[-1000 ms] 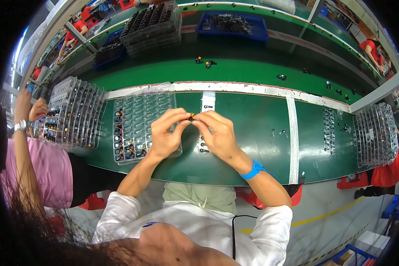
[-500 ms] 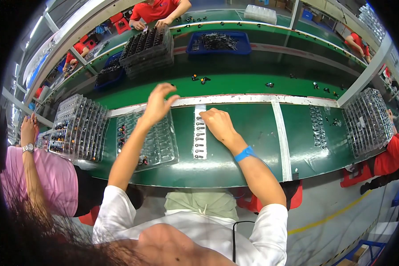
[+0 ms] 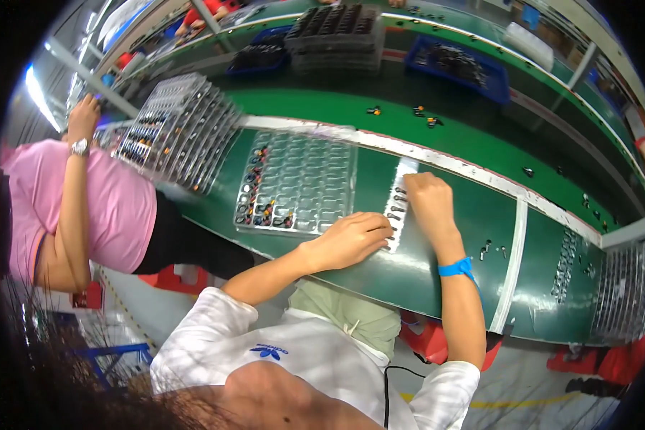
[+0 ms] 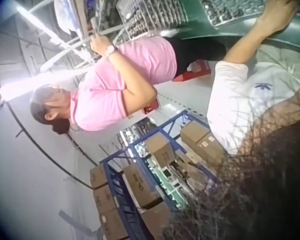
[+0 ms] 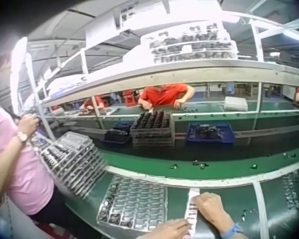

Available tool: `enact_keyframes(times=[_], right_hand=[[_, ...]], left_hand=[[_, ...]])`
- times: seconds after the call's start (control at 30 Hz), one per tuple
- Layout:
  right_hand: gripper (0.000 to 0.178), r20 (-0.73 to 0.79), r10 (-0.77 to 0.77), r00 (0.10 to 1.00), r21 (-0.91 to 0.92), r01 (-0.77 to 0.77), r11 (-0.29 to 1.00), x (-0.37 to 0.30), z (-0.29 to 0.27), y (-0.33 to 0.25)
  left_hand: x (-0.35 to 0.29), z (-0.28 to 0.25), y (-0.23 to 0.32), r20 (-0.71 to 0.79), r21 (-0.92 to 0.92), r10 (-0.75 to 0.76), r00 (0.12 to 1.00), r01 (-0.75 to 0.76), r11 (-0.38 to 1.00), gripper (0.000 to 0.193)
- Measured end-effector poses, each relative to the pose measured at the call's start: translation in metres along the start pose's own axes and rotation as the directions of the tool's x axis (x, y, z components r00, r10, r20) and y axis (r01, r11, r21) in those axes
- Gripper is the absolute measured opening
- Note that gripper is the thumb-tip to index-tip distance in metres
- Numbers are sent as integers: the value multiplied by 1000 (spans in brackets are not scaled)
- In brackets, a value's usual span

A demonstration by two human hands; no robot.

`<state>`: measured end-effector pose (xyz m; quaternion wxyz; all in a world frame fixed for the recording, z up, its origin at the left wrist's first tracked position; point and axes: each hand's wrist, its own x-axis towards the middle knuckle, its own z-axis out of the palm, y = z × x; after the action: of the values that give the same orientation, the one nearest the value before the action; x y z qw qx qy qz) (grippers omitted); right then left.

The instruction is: The person places small electronic components by hand into a plastic component holder strip.

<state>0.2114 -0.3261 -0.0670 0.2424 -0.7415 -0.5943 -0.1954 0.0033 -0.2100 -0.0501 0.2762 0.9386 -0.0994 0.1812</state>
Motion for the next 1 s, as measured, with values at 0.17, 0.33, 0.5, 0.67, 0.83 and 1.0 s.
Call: enact_keyframes(times=[0.17,0.33,0.5,0.67,0.83,1.0], right_hand=[[21,-163,209,964,205,-175,963,1,-1,-6],[19,-248,313,917,397,-199,896,9,-12,-15],[19,-218,357,908,510,-206,835,11,-32,-34],[17,-181,392,902,618,-205,759,9,-37,-45],[16,-122,451,884,700,-246,670,8,-42,-51],[14,-39,462,886,809,-243,536,1,-45,-55]], left_hand=[[-33,-62,-5,-130,147,-22,991,42,988,31],[-88,-129,-6,-181,282,-368,912,406,869,22],[-98,-123,-14,-135,278,-406,904,428,860,24],[-89,-132,-23,-84,184,-387,918,396,900,22],[-59,-135,-34,-46,-250,-514,856,489,836,23],[8,-87,-45,-113,-808,-488,865,206,553,23]])
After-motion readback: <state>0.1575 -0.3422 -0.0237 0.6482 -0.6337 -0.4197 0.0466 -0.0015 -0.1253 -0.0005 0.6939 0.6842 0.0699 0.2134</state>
